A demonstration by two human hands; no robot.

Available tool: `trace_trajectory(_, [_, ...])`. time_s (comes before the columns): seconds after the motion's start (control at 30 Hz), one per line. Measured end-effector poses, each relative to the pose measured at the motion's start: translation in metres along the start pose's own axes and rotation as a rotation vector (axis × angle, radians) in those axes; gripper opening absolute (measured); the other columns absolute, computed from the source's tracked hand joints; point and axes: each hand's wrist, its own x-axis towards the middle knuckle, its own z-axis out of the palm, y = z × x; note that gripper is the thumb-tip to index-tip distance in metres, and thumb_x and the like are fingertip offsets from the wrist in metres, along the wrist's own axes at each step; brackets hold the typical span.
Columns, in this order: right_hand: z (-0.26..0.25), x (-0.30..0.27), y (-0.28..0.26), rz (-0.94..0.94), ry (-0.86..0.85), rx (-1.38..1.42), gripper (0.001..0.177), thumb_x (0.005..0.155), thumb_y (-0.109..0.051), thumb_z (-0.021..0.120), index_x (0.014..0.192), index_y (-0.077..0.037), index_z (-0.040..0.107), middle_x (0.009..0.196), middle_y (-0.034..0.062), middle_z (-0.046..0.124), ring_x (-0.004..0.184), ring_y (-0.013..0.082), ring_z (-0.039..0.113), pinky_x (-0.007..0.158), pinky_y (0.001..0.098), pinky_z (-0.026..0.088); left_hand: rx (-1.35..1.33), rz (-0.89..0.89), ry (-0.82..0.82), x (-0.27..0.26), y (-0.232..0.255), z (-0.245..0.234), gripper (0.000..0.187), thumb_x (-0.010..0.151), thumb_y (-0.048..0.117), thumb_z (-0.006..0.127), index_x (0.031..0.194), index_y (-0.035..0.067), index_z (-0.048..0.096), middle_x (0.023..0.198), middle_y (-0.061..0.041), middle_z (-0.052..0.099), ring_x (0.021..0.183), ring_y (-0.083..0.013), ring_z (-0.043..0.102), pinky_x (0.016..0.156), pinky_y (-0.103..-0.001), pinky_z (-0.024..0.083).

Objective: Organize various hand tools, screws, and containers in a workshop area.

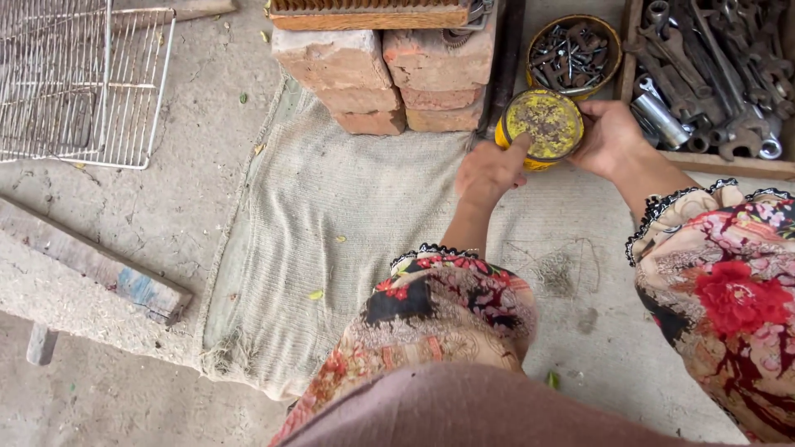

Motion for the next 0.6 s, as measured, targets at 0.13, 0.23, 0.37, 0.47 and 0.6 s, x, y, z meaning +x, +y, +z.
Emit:
trace_trajectory(0.13, [0.022, -0.024, -0.005, 0.008, 0.029, 0.009, 0.04, 0.1, -0.024, 0.04, 0.129, -0.006, 0.06, 0.139, 0.0095, 0.067, 0.132, 0.025, 0.061, 0.116, 0.0502, 0.042, 0.015, -0.011, -0.02, 0.011, 0.005, 0.001, 0.067, 0.082, 0.066, 0.051, 0.088, 0.007, 0.083, 0.072, -0.002, 0.081, 0.09, -0.0159, 0.077, 0.088, -0.031, 0.054])
trace_trajectory(0.23, [0.02, -0.023, -0.001, -0.014, 0.049, 0.029, 0.04, 0.099, -0.023, 0.041, 0.13, -0.005, 0.06, 0.141, 0.0109, 0.065, 0.133, 0.0252, 0.06, 0.117, 0.0498, 0.041, -0.002, -0.047, -0.01, 0.014, 0.005, 0.002, 0.069, 0.083, 0.067, 0.05, 0.091, 0.007, 0.082, 0.073, -0.002, 0.081, 0.09, -0.0153, 0.076, 0.088, -0.031, 0.054])
trace_trajectory(0.37, [0.016, -0.013, 0.002, -0.029, 0.046, 0.113, 0.04, 0.098, -0.021, 0.042, 0.13, -0.004, 0.06, 0.142, 0.0125, 0.064, 0.134, 0.0266, 0.059, 0.119, 0.0497, 0.039, -0.024, -0.057, -0.001, 0.012, 0.01, -0.002, 0.066, 0.084, 0.064, 0.051, 0.094, 0.006, 0.081, 0.075, -0.001, 0.082, 0.09, -0.0145, 0.077, 0.089, -0.03, 0.054])
trace_trajectory(0.47, [0.011, -0.002, 0.0, -0.025, 0.034, 0.174, 0.044, 0.097, -0.019, 0.042, 0.134, -0.002, 0.058, 0.145, 0.0148, 0.062, 0.136, 0.0284, 0.058, 0.12, 0.0521, 0.036, 0.041, -0.084, 0.011, 0.013, 0.014, -0.004, 0.066, 0.084, 0.064, 0.052, 0.096, 0.006, 0.081, 0.076, 0.0, 0.082, 0.092, -0.014, 0.074, 0.089, -0.031, 0.054])
trace_trajectory(0.6, [0.055, -0.048, -0.017, -0.059, 0.022, 0.152, 0.054, 0.091, -0.014, 0.039, 0.145, -0.01, 0.041, 0.154, 0.012, 0.051, 0.144, 0.0289, 0.048, 0.119, 0.0671, 0.02, 0.034, -0.059, -0.039, 0.013, 0.014, -0.006, 0.067, 0.085, 0.065, 0.049, 0.092, 0.007, 0.084, 0.077, 0.002, 0.081, 0.087, -0.0116, 0.077, 0.088, -0.029, 0.054])
